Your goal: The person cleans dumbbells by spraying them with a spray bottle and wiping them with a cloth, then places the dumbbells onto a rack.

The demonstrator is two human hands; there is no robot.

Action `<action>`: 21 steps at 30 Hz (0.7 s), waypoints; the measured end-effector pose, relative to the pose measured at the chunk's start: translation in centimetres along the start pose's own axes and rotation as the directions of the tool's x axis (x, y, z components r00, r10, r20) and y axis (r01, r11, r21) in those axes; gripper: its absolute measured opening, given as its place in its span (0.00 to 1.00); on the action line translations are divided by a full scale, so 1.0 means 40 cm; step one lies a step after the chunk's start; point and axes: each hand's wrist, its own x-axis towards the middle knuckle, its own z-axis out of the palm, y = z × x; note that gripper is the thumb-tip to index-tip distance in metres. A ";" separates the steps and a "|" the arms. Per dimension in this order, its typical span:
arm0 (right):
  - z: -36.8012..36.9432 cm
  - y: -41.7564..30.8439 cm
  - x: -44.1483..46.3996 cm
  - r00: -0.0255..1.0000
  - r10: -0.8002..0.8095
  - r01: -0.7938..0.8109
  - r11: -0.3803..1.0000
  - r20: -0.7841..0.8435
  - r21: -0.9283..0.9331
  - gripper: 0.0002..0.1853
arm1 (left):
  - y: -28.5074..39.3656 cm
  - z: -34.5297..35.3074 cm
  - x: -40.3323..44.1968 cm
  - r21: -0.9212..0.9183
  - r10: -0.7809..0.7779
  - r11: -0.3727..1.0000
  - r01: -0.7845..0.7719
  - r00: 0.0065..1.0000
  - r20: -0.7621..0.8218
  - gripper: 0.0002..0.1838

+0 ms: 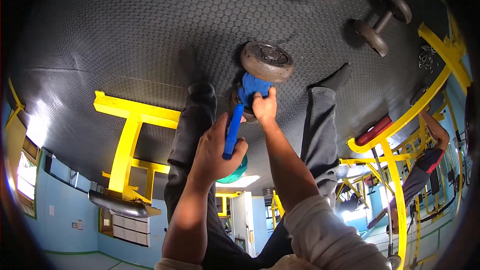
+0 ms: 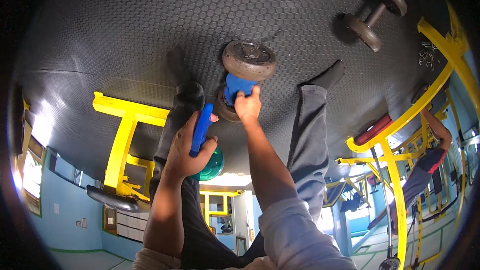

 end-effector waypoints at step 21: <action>-0.057 -0.052 0.005 0.884 0.141 -0.398 -0.274 0.446 0.875 0.13 | 0.020 -0.105 0.029 0.087 -0.104 0.988 0.131 0.959 -0.264 0.23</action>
